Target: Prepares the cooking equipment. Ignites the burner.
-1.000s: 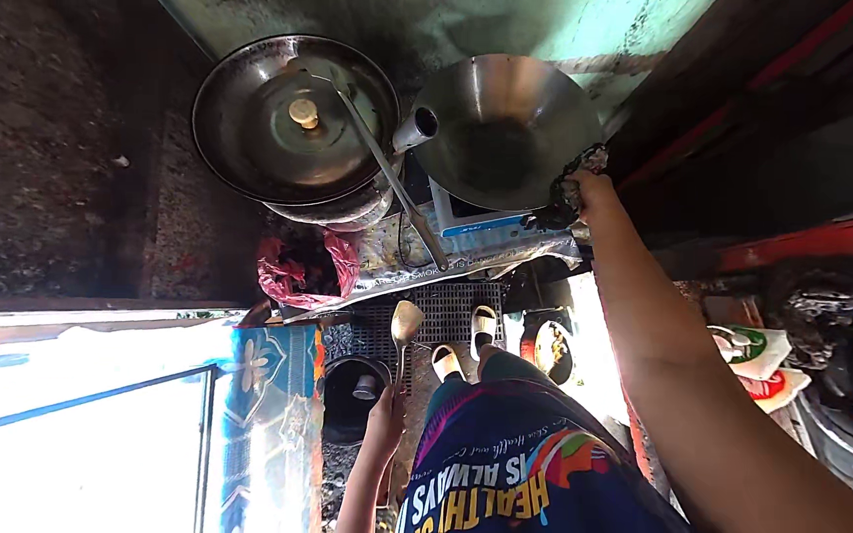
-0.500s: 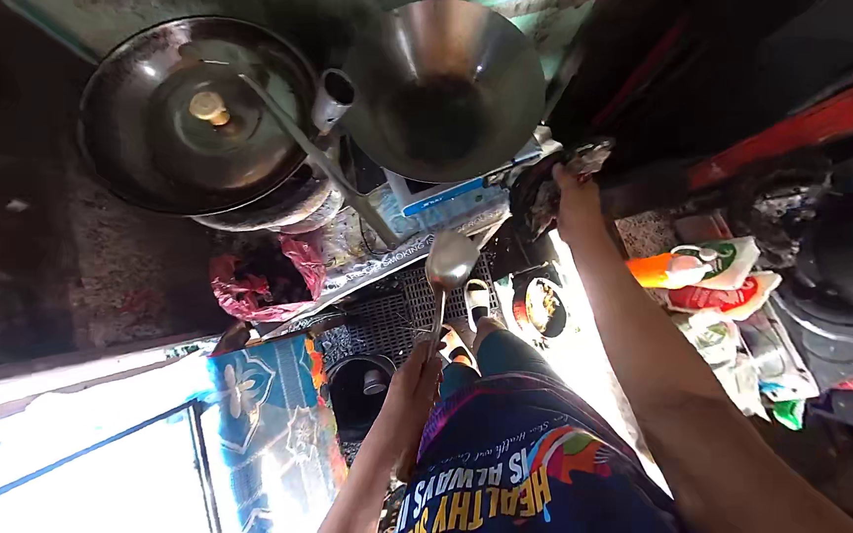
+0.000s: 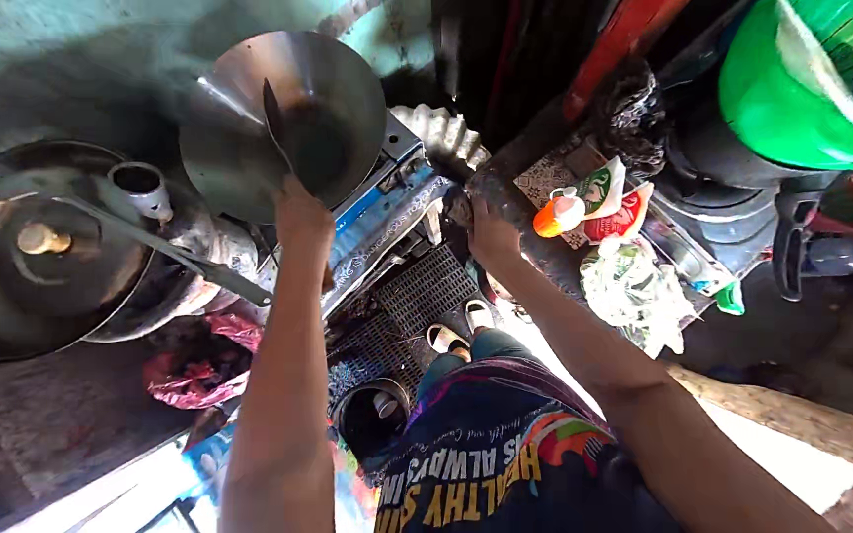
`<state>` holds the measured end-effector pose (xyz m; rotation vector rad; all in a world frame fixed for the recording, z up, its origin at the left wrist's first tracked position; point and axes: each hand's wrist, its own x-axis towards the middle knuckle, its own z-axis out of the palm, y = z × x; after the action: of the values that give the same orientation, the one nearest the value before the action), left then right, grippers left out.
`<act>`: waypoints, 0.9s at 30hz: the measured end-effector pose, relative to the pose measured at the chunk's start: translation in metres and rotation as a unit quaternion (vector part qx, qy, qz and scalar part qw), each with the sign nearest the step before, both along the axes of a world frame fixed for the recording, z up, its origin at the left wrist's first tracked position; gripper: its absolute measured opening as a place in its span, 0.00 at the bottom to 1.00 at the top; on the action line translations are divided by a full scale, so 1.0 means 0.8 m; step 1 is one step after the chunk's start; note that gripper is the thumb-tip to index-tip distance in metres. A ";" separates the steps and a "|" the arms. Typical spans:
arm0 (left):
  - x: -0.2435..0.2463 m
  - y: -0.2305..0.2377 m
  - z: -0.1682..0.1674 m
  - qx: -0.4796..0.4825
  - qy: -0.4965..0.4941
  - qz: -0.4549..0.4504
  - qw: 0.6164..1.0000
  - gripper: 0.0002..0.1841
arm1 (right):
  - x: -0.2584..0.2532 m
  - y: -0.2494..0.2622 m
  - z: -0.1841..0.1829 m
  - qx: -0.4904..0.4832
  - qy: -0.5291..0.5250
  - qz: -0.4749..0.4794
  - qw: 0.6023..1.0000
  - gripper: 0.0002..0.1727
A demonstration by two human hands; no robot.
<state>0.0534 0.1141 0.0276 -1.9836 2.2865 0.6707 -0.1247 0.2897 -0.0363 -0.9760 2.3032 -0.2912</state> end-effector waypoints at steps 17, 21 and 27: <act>-0.025 -0.081 -0.066 -0.015 -0.245 0.009 0.969 0.29 | -0.101 -0.028 -0.120 0.014 0.139 0.020 0.990 0.39; -0.027 -0.078 -0.062 -0.015 -0.223 0.018 0.975 0.26 | -0.103 -0.023 -0.119 0.018 0.127 0.027 0.991 0.40; -0.036 -0.065 -0.051 -0.087 -0.179 0.024 0.980 0.27 | -0.095 -0.018 -0.121 -0.014 0.123 0.031 0.992 0.43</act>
<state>0.0249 0.0624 -0.0131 -2.0355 2.1451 0.1001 -0.2006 0.2752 -0.1328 -1.1515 2.4884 -0.1849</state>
